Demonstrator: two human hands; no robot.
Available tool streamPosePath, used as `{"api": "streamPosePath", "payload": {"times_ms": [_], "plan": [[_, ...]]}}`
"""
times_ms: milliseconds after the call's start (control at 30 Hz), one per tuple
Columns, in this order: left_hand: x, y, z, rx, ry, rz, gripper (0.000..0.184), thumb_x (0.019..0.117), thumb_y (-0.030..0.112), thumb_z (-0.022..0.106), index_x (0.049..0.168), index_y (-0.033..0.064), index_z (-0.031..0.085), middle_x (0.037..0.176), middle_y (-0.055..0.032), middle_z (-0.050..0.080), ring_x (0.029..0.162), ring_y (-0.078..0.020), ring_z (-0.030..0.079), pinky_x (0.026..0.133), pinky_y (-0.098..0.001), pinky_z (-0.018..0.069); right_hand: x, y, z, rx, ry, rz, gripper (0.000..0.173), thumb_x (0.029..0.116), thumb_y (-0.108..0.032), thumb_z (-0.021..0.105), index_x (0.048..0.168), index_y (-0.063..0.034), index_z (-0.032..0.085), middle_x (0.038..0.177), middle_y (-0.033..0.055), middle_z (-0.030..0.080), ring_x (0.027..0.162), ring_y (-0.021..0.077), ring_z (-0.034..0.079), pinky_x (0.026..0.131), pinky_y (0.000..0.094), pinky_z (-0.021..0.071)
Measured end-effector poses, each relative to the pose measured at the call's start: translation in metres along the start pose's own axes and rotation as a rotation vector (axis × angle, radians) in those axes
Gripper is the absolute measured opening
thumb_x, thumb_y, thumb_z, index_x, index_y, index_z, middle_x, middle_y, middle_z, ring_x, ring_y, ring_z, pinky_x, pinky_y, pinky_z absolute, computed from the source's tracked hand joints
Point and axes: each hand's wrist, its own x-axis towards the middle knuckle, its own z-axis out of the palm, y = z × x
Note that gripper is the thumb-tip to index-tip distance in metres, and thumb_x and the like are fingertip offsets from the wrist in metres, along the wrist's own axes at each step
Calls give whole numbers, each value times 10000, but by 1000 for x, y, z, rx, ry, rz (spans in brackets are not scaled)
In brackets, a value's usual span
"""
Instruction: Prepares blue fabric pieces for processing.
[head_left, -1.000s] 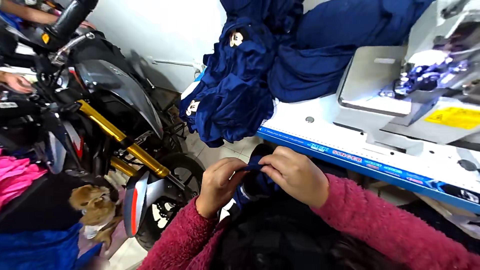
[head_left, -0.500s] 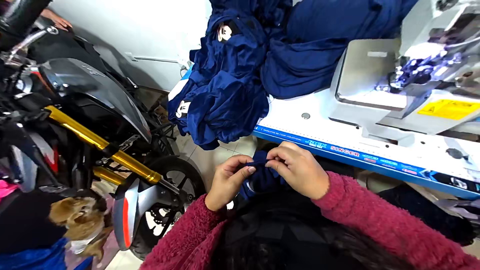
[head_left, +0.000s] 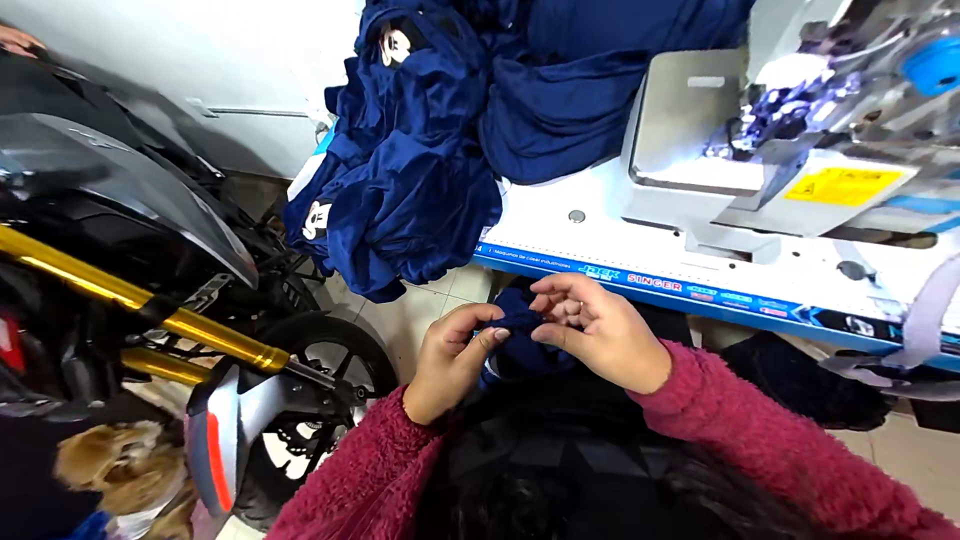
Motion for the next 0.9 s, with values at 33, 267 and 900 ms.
{"api": "streamPosePath", "payload": {"times_ms": [33,267,900], "plan": [[-1,2,1,26,-14,-1,120,991,82,641,1093,42,690,1004,-9,711,855,-62,678,769,-241,597,2,-1,-1,24,-12,-3,346,976,-244,699,1242,-34,631,1073,30,714,859,62,708,750,222,621],[-3,13,-1,135,-111,21,108,980,75,649,1054,15,701,996,-31,718,895,-79,688,816,-262,601,48,-11,-28,-21,-463,-2,180,1003,-176,630,1073,-118,785,1014,-44,759,912,-2,696,815,206,590],[-13,10,-13,205,-5,30,100,988,92,640,1025,17,695,968,-27,701,878,-72,676,795,-249,592,24,9,1,44,-223,-243,105,860,-37,721,964,-48,708,916,-15,748,812,16,704,737,188,610]]}}
